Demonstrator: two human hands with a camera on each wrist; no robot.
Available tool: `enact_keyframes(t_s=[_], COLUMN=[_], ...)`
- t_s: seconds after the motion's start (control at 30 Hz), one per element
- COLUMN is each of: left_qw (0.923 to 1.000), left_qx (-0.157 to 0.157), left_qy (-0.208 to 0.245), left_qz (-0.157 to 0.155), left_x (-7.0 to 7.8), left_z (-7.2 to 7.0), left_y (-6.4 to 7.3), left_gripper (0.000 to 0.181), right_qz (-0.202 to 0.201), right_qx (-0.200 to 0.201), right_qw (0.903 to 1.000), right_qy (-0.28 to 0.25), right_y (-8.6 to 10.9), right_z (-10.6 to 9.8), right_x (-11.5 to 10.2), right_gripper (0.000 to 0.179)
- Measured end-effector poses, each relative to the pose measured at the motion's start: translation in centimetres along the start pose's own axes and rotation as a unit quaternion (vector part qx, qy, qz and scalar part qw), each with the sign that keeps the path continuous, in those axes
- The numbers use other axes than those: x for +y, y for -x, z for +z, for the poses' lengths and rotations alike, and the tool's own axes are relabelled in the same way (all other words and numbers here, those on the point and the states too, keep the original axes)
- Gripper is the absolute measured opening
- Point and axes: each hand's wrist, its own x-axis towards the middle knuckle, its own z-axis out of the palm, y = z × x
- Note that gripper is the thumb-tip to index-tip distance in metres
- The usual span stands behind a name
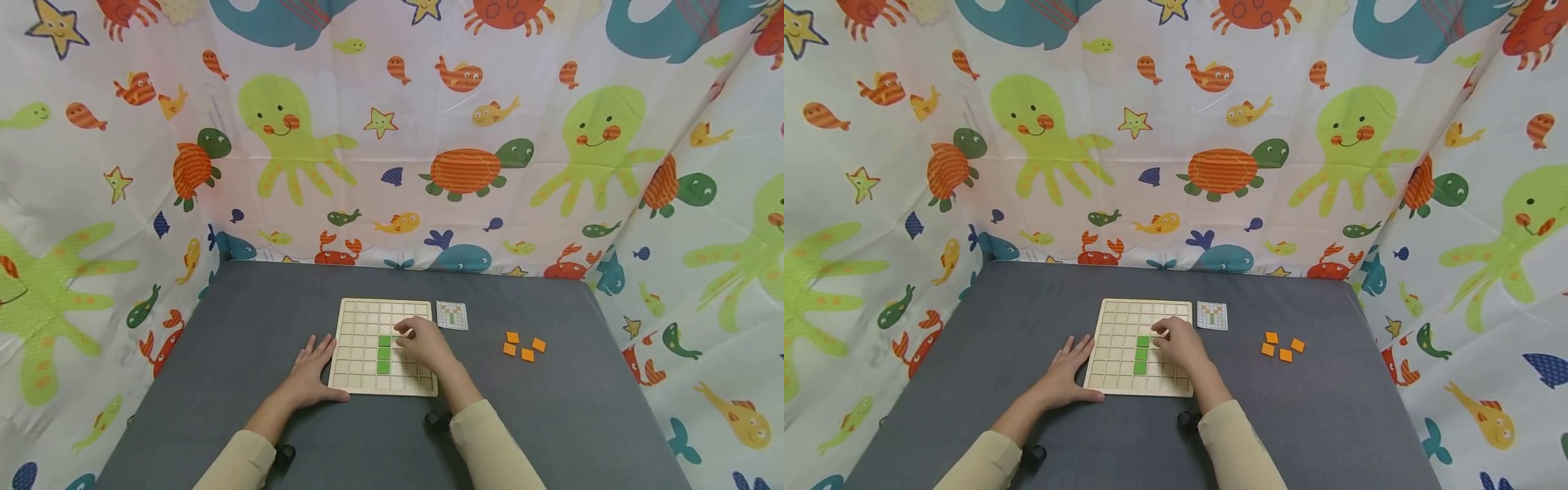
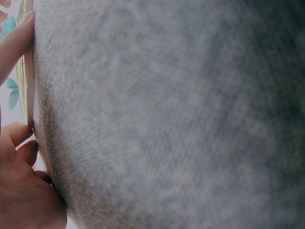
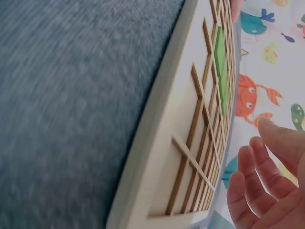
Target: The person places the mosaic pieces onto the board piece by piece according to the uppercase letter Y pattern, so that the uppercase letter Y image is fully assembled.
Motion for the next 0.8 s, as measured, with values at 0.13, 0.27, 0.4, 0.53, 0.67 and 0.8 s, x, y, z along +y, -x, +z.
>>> enact_keyframes(t_s=[0.13, 0.27, 0.4, 0.53, 0.67, 0.8], left_qw=[1.0000, 1.0000, 1.0000, 1.0000, 1.0000, 1.0000], left_qx=[0.000, 0.002, 0.001, 0.000, 0.004, 0.002], left_qy=[0.001, 0.000, 0.006, 0.006, -0.001, -0.002], left_qz=[0.002, 0.000, 0.001, -0.002, -0.003, -0.005], left_x=[0.0, -0.1, -0.1, -0.2, -0.3, -0.2], left_z=[0.0, 0.1, 0.1, 0.1, 0.0, 0.0], left_y=[0.0, 0.0, 0.1, 0.1, 0.0, 0.0], left_gripper=[0.130, 0.130, 0.130, 0.130, 0.130, 0.131], right_qz=[-0.002, -0.007, -0.001, 0.002, 0.007, 0.017], right_qx=[0.017, 0.039, 0.054, 0.057, 0.061, 0.071], right_qw=[0.9998, 0.9992, 0.9985, 0.9983, 0.9981, 0.9973], right_qy=[-0.003, 0.002, 0.006, 0.003, 0.000, 0.004], right_y=[0.7, 1.3, 2.0, 2.5, 2.7, 3.0], right_z=[-0.8, -1.6, -2.0, -2.4, -2.8, -3.3], right_x=[0.2, 0.3, 0.7, 1.1, 1.5, 2.0], right_gripper=[0.026, 0.025, 0.024, 0.025, 0.026, 0.026])
